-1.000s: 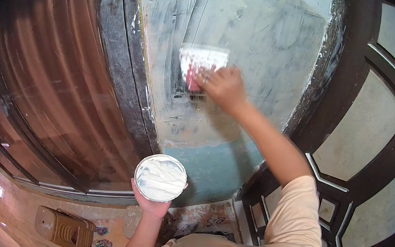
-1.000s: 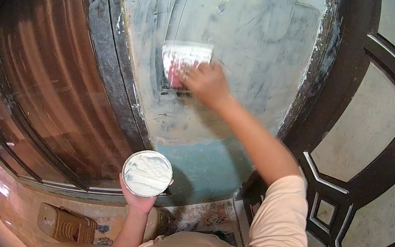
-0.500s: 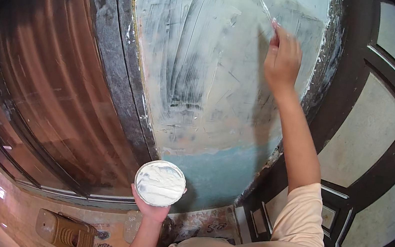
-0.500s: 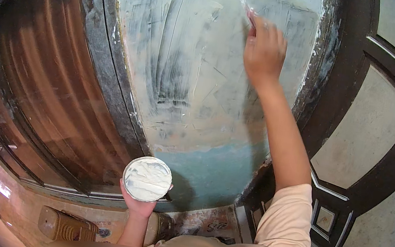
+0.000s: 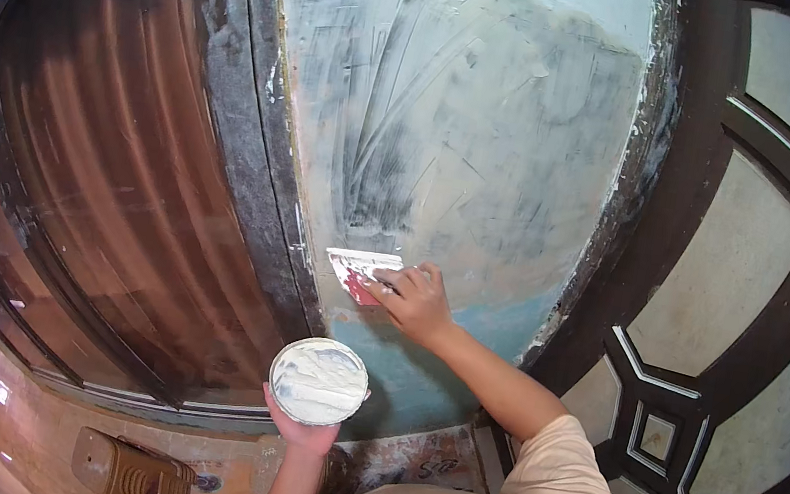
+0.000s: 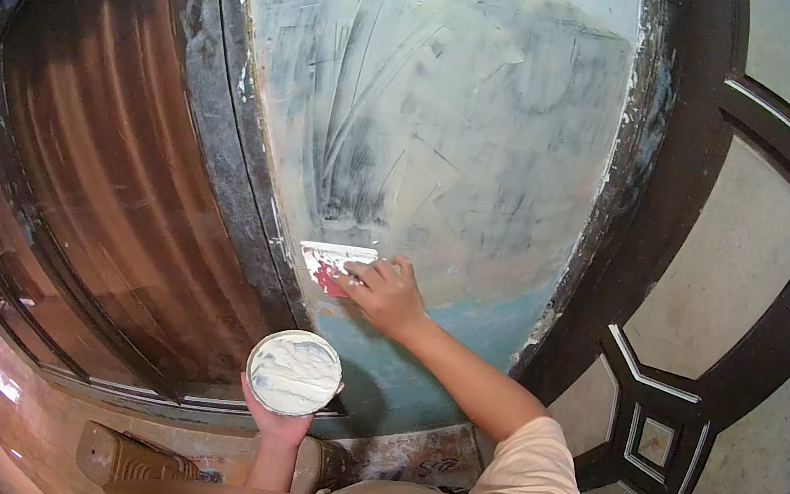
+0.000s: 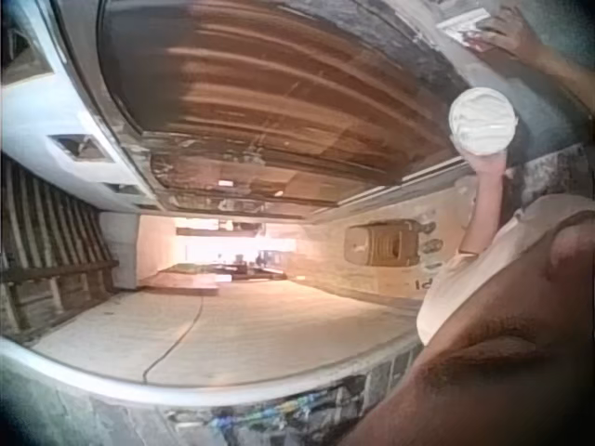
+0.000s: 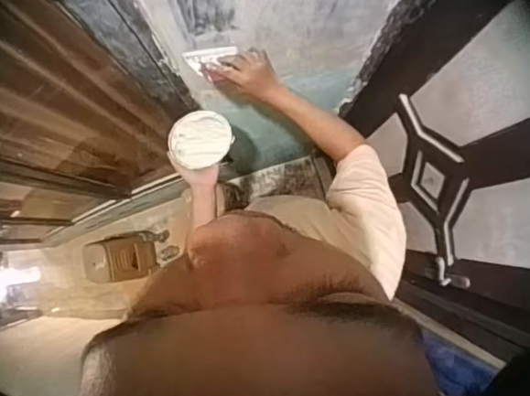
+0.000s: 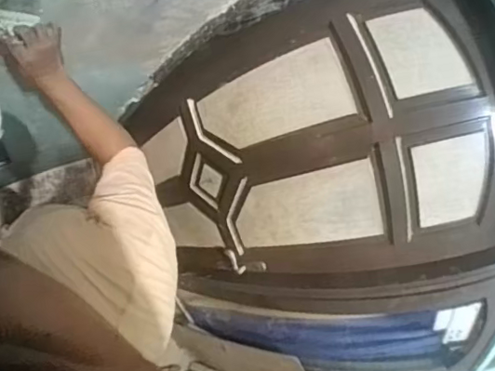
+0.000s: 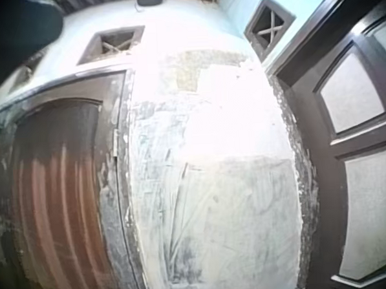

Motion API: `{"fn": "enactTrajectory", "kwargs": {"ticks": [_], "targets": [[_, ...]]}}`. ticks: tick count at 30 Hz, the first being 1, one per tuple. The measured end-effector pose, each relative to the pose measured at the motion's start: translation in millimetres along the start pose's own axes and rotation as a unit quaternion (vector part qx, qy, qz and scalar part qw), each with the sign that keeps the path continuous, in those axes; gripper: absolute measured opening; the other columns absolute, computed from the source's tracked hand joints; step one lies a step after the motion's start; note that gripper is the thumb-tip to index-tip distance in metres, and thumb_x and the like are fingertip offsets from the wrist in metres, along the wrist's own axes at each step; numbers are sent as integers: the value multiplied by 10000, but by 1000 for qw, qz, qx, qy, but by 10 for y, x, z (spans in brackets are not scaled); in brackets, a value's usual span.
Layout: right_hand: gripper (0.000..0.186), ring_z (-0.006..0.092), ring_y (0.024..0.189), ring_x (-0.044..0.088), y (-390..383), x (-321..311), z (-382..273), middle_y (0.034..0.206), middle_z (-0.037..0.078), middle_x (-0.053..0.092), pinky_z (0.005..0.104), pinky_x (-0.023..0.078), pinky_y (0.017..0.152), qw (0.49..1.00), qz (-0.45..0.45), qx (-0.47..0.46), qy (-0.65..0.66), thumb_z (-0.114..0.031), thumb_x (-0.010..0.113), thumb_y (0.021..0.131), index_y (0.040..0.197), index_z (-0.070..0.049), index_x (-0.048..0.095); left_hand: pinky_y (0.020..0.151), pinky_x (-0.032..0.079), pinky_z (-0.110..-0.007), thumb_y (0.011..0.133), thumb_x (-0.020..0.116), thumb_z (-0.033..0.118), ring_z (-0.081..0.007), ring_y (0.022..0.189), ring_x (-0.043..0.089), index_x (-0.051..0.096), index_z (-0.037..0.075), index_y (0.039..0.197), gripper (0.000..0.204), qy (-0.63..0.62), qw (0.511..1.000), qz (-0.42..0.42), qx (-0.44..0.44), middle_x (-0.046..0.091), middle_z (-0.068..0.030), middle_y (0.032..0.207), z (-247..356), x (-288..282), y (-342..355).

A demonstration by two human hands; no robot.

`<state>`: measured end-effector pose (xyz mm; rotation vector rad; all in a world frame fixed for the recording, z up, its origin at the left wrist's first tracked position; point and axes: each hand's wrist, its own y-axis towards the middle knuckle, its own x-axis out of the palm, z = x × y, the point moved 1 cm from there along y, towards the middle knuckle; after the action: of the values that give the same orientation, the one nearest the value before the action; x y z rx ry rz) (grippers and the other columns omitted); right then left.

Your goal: The person applies white wall putty to a wall using a putty knife.

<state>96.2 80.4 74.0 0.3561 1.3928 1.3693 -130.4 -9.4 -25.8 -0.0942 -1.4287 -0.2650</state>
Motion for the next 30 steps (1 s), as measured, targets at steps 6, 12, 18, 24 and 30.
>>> {"fn": "enactTrajectory", "kwargs": {"ticks": [6,12,18,24,30], "targets": [[235,159,1024,632,138,-402,-86,1159,46,673,336,483,936,800,100,388,446,-139,639,983,1201,-51,637,1095,291,-769,946,401,684,-429,1443,362,376,172,1551,794,28,1000,-5,8,369,-112,1601,56,131,58],[329,121,1059,606,50,-523,-196,1168,66,653,305,465,976,741,176,392,517,-147,598,1031,1309,13,524,1100,277,-775,933,380,726,-417,1454,345,343,186,1565,833,37,998,-53,-24,325,-93,1624,16,573,159],[247,107,1045,596,-63,-547,-343,1154,74,654,280,474,944,747,163,409,499,-134,583,1035,1224,16,532,1123,245,-764,965,389,673,-417,1463,331,357,184,1562,773,15,998,-48,-44,334,-100,1623,-32,661,252],[247,91,938,602,-253,-581,-392,988,69,675,287,510,824,802,109,425,405,-164,595,1026,1193,12,553,1122,288,-737,942,376,725,-385,1462,354,340,198,1569,820,33,992,-83,-86,347,-86,1614,-136,755,292],[191,321,885,680,-466,-714,-168,982,165,690,388,534,807,912,-36,328,242,-120,624,974,1139,-23,616,1092,229,-809,974,385,662,-436,1451,339,362,164,1555,766,-60,995,-32,-70,333,-116,1620,-262,757,297]]}}
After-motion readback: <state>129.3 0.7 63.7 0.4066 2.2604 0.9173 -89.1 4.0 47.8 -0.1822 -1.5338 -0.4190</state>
